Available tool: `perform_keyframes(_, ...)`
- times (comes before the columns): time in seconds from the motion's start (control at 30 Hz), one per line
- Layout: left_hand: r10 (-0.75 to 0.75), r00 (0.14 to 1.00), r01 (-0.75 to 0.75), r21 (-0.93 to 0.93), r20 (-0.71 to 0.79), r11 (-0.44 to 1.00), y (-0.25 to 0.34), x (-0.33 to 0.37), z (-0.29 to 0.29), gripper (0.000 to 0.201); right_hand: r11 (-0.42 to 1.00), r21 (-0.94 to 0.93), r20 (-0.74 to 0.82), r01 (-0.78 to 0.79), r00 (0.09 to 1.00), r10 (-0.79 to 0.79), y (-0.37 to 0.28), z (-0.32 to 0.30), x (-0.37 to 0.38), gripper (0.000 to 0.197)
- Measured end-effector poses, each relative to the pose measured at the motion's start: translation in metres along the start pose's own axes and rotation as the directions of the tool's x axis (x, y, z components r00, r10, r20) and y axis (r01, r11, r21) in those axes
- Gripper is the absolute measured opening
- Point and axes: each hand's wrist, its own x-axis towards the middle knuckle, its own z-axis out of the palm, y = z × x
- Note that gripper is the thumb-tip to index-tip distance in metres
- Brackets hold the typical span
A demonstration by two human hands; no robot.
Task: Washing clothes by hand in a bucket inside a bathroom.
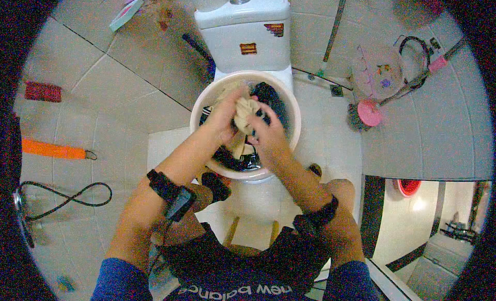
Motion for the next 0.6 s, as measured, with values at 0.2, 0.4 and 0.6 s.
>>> perform_keyframes(0.2, 0.123, 0.964, 0.073, -0.682, 0.235, 0.728, 0.023, -0.004, -0.012, 0.033, 0.971, 0.186, -0.005, 0.151, 0.988, -0.153, -0.037, -0.002, 0.007, 0.036)
perform_keyframes(0.4, 0.214, 0.977, -0.206, -0.309, -0.007, 0.928, -0.029, -0.005, 0.023, 0.028, 0.959, 0.150, -0.095, 0.239, 0.969, -0.226, 0.003, 0.025, 0.022, 0.032)
perform_keyframes(0.6, 0.220, 0.973, -0.229, -0.381, -0.066, 0.896, -0.016, -0.022, 0.013, 0.048, 0.650, -0.400, 0.125, 0.647, 0.741, -0.660, 0.022, 0.048, 0.005, 0.041)
